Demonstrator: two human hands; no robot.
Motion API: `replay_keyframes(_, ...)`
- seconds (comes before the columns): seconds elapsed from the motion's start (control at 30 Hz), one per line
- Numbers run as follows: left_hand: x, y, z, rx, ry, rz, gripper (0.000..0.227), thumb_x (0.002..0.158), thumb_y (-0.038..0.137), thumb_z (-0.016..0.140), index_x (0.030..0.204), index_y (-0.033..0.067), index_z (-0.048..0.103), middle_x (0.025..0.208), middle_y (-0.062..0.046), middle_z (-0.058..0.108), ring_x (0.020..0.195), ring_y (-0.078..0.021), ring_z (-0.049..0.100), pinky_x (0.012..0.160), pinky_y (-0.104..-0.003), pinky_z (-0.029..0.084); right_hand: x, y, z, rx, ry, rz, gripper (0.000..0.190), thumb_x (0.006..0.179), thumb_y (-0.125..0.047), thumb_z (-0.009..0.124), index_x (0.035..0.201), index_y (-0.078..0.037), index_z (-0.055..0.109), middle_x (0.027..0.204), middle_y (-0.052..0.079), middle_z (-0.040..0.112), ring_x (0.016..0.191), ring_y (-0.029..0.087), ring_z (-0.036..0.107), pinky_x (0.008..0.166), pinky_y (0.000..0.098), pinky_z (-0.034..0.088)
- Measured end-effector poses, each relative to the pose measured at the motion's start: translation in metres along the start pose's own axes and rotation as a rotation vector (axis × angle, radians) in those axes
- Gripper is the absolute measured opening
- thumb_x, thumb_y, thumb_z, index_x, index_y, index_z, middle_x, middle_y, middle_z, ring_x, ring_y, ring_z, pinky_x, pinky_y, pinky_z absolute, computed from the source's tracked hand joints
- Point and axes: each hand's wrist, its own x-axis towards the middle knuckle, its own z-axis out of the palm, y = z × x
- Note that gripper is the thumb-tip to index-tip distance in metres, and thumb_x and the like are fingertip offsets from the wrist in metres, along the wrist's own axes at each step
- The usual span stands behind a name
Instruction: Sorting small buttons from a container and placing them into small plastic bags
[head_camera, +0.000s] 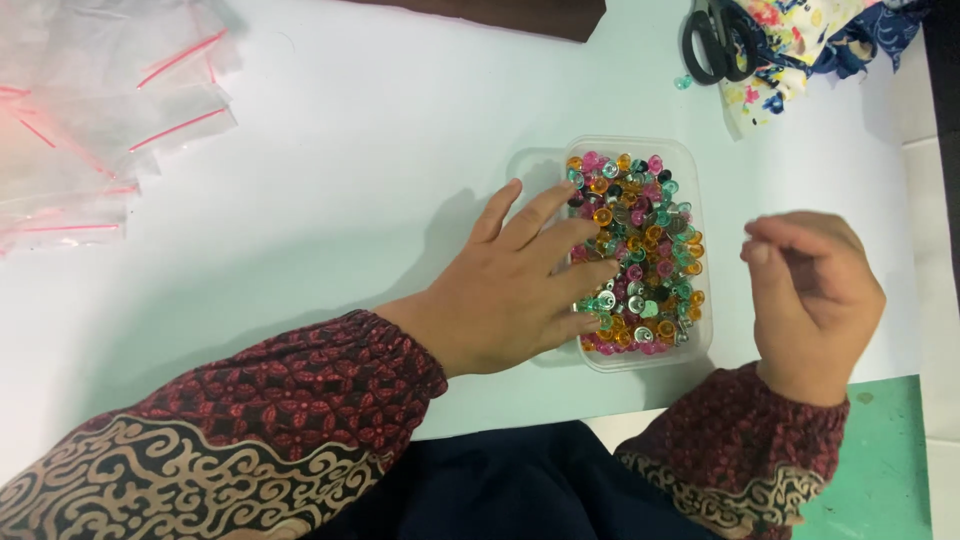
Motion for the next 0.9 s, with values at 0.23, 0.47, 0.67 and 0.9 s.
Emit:
replay_keyframes(0.23, 0.0, -0.003, -0.006, -0.007, 0.064, 0.011, 0.045, 0.096, 0.043, 0.075, 0.134, 0.0203, 0.063, 0.143, -0.012, 0.054, 0.147, -0.0418, 0.037, 0.123, -0.064, 0.019, -0.003, -0.04, -0.005, -0.396, -0.454, -0.087, 0.026, 0.091, -0.003, 0.076, 0.117, -0.005, 0.074, 0.107, 0.011, 0.072, 0.1, 0.028, 0.066, 0.09, 0.0396, 0.054)
replay_keyframes(0.47, 0.0, -0.003, -0.016, 0.007, 0.11, 0.082, 0.038, 0.092, 0.038, 0.081, 0.122, 0.0184, 0.067, 0.135, -0.01, 0.059, 0.142, -0.0393, 0.044, 0.12, -0.063, 0.029, 0.001, -0.041, 0.007, -0.54, -0.499, -0.234, 0.028, 0.091, -0.004, 0.076, 0.118, -0.005, 0.075, 0.107, 0.009, 0.075, 0.09, 0.032, 0.062, 0.083, 0.0424, 0.053)
replay_keyframes(0.67, 0.003, 0.002, -0.013, -0.294, 0.214, 0.127, 0.015, 0.101, 0.016, 0.068, 0.114, 0.0111, 0.067, 0.115, -0.007, 0.066, 0.117, -0.0328, 0.059, 0.104, -0.048, 0.046, -0.004, -0.045, 0.007, -0.441, -0.403, -0.252, 0.02, 0.092, 0.0, 0.078, 0.111, -0.002, 0.073, 0.105, 0.013, 0.073, 0.094, 0.031, 0.065, 0.087, 0.0428, 0.052)
replay_keyframes(0.9, 0.001, 0.032, -0.013, -1.064, 0.034, -0.409, 0.021, 0.091, 0.017, 0.073, 0.109, 0.0155, 0.064, 0.099, 0.002, 0.07, 0.086, -0.0113, 0.068, 0.082, -0.027, 0.059, 0.002, -0.087, 0.02, -0.254, -0.34, -0.461, 0.012, 0.091, 0.001, 0.078, 0.101, 0.002, 0.073, 0.104, 0.018, 0.069, 0.087, 0.032, 0.066, 0.08, 0.0429, 0.053)
